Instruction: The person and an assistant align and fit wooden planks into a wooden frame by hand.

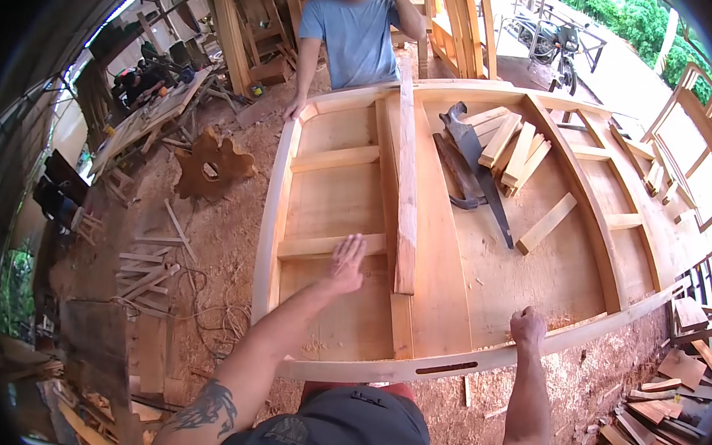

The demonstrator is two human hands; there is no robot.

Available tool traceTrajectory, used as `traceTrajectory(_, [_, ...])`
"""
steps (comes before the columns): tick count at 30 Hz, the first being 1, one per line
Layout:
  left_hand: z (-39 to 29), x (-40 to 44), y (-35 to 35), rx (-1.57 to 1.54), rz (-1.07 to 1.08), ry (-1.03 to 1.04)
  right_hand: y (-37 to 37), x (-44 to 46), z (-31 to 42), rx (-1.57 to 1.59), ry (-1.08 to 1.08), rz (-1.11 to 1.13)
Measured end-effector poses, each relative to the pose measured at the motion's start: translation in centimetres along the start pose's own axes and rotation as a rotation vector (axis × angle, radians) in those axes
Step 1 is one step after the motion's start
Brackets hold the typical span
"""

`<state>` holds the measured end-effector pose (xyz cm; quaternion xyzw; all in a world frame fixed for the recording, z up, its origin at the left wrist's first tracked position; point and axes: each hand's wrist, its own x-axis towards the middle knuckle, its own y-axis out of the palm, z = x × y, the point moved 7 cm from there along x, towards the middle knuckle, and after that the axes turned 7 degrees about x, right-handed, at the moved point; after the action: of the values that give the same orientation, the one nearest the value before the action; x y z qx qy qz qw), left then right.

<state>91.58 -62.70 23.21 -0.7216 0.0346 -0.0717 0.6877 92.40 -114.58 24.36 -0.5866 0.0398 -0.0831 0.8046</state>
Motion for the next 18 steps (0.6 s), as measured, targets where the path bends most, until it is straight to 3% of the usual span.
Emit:
traceTrajectory(3, [6.3, -3.2, -0.8, 0.045, 0.039, -0.161, -0.4, -0.1, 0.5, -0.003, 0.018, 0.02])
traceTrajectory(7, [14.1, -7.5, -3.7, 0.326, 0.241, -0.363, -0.4, -0.4, 0.8, -0.004, 0.019, 0.013])
traceTrajectory(10, [15.5, -9.2, -5.1, 0.283, 0.258, -0.171, -0.9, -0.6, 1.1, 0.001, 0.018, 0.012])
traceTrajectory(13, [16.6, -10.9, -7.9, 0.251, -0.085, -0.276, -1.1, -0.5, 1.2, 0.002, 0.003, 0.01])
traceTrajectory(16, [20.4, -14.9, -5.8, -0.001, -0.18, -0.84, -0.6, -0.5, 1.0, -0.012, -0.016, 0.005])
traceTrajectory(18, [20.9, -17.3, -3.4, -0.089, -0.052, -1.031, -0.6, -0.4, 1.1, -0.029, -0.03, -0.008])
